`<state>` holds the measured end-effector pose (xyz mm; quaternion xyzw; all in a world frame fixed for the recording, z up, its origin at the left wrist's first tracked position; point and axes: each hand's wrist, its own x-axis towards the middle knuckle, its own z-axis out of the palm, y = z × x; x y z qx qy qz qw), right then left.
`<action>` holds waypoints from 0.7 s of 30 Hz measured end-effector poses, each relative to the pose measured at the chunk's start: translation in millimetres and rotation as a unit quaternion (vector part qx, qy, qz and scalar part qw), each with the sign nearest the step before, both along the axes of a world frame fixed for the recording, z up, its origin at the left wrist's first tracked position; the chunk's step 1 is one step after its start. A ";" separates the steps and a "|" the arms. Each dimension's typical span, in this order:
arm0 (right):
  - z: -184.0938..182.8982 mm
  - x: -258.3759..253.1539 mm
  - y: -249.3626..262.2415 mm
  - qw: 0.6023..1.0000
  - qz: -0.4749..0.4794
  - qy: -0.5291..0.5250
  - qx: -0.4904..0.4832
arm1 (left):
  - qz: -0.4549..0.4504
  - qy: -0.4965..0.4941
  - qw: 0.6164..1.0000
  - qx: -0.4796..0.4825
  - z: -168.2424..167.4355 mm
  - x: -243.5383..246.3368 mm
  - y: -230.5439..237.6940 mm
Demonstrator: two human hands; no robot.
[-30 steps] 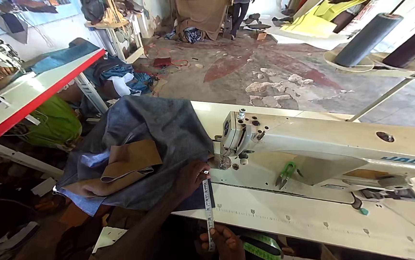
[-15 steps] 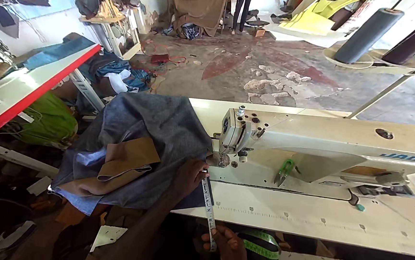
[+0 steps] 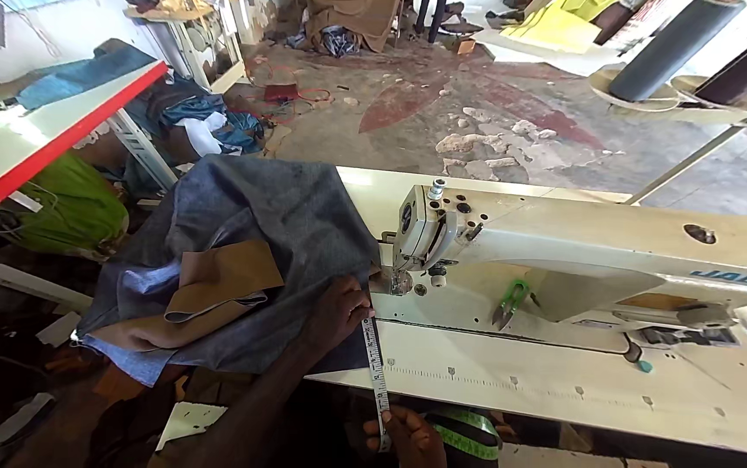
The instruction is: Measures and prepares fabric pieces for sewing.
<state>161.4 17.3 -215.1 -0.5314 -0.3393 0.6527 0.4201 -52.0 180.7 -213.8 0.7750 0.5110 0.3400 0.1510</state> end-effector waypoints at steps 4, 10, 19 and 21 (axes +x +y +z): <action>0.9 0.5 0.1 1.000 -0.001 0.003 -0.002 | -0.004 0.044 0.998 0.036 1.1 2.8 -4.1; 1.0 1.1 -1.0 1.000 -0.002 0.012 0.001 | 0.020 0.117 0.991 -0.057 13.2 5.3 -24.5; -1.3 3.0 -3.4 1.000 0.003 0.002 0.000 | 0.013 0.062 0.998 -0.031 -4.1 -0.3 -35.3; -0.7 3.0 -3.9 1.000 -0.001 0.002 -0.002 | 0.014 0.057 0.998 -0.030 -4.3 -0.3 -35.4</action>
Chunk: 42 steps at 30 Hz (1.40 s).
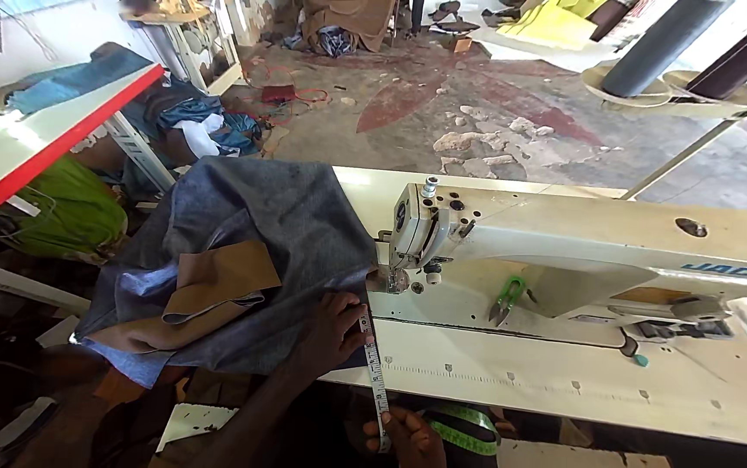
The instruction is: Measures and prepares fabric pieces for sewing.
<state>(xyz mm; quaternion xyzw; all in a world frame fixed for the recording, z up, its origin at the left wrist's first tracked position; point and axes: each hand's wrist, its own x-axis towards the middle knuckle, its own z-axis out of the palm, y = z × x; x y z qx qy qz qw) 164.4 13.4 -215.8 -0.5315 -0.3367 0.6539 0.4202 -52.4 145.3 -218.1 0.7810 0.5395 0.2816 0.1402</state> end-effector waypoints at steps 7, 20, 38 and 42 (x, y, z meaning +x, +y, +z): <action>-0.6 0.9 -0.1 1.000 -0.002 0.006 0.000 | 0.004 0.000 1.000 0.007 -0.8 1.0 -0.8; -2.4 -0.1 0.5 1.000 0.015 -0.020 0.016 | 0.007 0.151 0.988 -0.042 27.9 11.0 -7.0; 10.0 313.4 133.7 0.685 -0.126 -0.644 0.316 | -0.039 0.064 0.995 -0.065 23.8 7.5 -39.5; 20.5 315.0 135.5 0.729 -0.092 -0.640 0.225 | -0.053 0.079 0.993 -0.062 23.9 7.2 -52.8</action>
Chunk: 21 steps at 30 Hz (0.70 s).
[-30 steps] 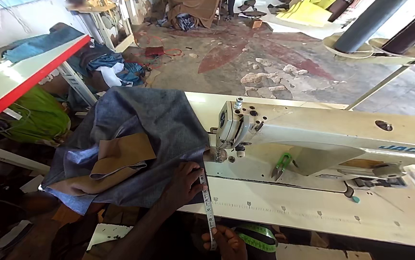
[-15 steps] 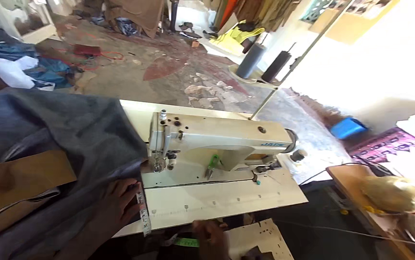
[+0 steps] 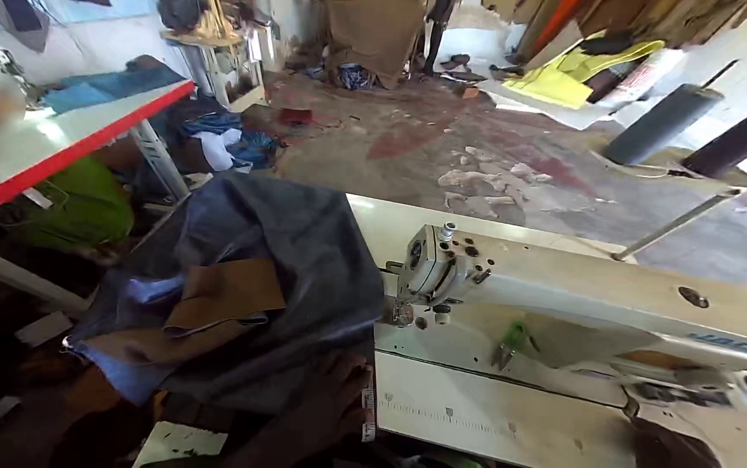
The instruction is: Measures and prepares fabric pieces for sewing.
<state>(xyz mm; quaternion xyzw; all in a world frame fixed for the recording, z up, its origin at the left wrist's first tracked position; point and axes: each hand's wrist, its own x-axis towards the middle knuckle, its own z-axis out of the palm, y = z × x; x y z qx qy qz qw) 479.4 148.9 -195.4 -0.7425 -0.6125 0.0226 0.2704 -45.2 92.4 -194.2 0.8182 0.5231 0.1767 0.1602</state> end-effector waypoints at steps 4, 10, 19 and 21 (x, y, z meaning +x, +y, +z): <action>17.1 -60.3 -10.5 0.975 0.061 0.211 -0.036 | -0.003 -0.010 1.000 0.003 -2.8 0.0 0.3; 30.6 -262.7 -18.2 0.864 0.347 0.357 -0.069 | 0.010 -0.014 1.000 -0.019 -1.1 0.0 0.6; 9.4 -315.3 28.0 0.859 0.492 0.134 -0.046 | 0.006 -0.010 1.000 -0.018 1.7 -0.5 0.9; 9.9 -313.0 30.4 0.856 0.499 0.123 -0.052 | 0.004 -0.007 1.000 -0.015 0.5 -0.5 0.9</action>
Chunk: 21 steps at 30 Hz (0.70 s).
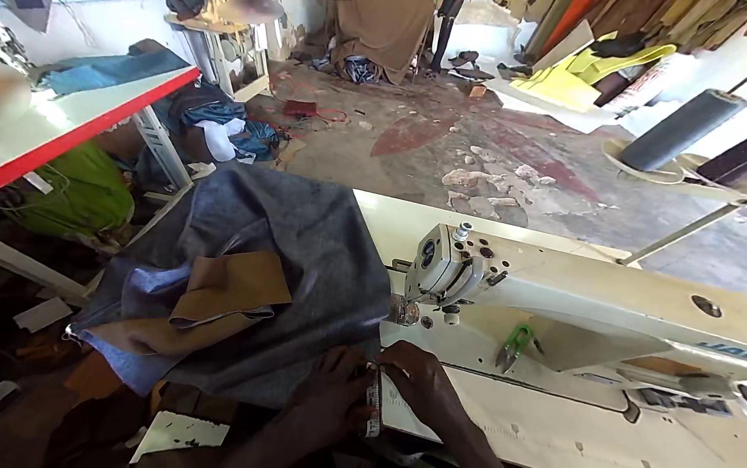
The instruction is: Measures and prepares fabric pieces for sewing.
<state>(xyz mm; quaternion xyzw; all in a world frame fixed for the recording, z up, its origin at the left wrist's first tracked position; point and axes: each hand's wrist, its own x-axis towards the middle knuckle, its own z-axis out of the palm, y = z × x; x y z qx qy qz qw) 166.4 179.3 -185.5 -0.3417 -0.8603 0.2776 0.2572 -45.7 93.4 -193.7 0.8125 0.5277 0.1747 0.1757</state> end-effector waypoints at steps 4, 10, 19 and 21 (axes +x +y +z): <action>9.2 -3.5 7.9 0.997 0.044 -0.047 0.036 | -0.003 0.005 1.000 0.003 1.5 -0.2 -0.1; 28.6 -11.3 16.1 0.976 0.131 -0.143 0.099 | 0.000 -0.003 1.000 0.016 1.0 0.5 -0.5; 85.5 -9.0 3.6 0.924 0.106 -0.367 -0.002 | -0.006 -0.004 0.999 0.035 -1.4 1.0 0.6; 72.6 28.7 -3.0 0.967 0.014 -0.256 0.004 | -0.001 -0.011 0.999 0.034 -4.8 1.1 2.1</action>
